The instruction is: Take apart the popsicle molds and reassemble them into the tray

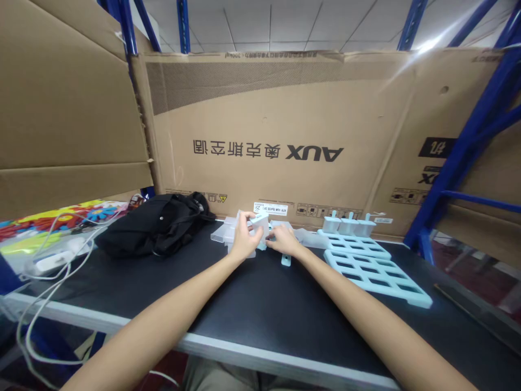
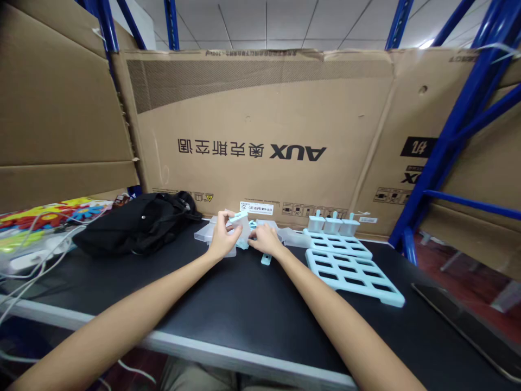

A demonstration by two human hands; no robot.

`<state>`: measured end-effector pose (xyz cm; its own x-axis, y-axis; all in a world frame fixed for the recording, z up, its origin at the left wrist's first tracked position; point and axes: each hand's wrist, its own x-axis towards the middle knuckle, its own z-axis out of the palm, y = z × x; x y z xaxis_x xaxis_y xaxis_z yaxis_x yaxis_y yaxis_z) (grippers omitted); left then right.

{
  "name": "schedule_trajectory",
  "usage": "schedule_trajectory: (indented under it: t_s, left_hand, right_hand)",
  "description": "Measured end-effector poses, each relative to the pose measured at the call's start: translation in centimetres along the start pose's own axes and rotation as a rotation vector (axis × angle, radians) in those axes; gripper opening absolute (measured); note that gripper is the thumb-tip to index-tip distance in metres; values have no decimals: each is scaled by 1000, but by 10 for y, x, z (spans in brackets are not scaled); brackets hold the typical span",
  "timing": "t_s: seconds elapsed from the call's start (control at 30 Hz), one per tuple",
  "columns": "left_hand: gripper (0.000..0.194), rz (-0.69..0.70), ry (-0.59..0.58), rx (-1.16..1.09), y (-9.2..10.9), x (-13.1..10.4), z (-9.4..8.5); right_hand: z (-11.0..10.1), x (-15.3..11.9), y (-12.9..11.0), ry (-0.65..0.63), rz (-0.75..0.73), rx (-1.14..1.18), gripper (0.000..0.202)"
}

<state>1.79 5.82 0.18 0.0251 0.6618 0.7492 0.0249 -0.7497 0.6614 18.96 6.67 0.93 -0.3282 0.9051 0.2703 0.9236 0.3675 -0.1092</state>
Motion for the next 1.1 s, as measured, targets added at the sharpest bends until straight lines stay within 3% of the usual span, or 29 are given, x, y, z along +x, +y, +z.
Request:
schedule_trajectory:
  t_s: [0.2, 0.53, 0.83, 1.1]
  left_hand:
    - [40, -64, 77, -80, -7, 2, 0]
    - [35, -203, 280, -109, -23, 13, -7]
    - [37, -230, 268, -162, -24, 13, -7]
    - [35, -189, 223, -182, -25, 13, -6]
  right_hand:
    - [0, 2, -2, 35, -7, 45, 31]
    - [-4, 28, -13, -106, 30, -7, 22]
    - [0, 43, -11, -152, 70, -88, 26]
    - [-16, 48, -27, -192, 76, -154, 40]
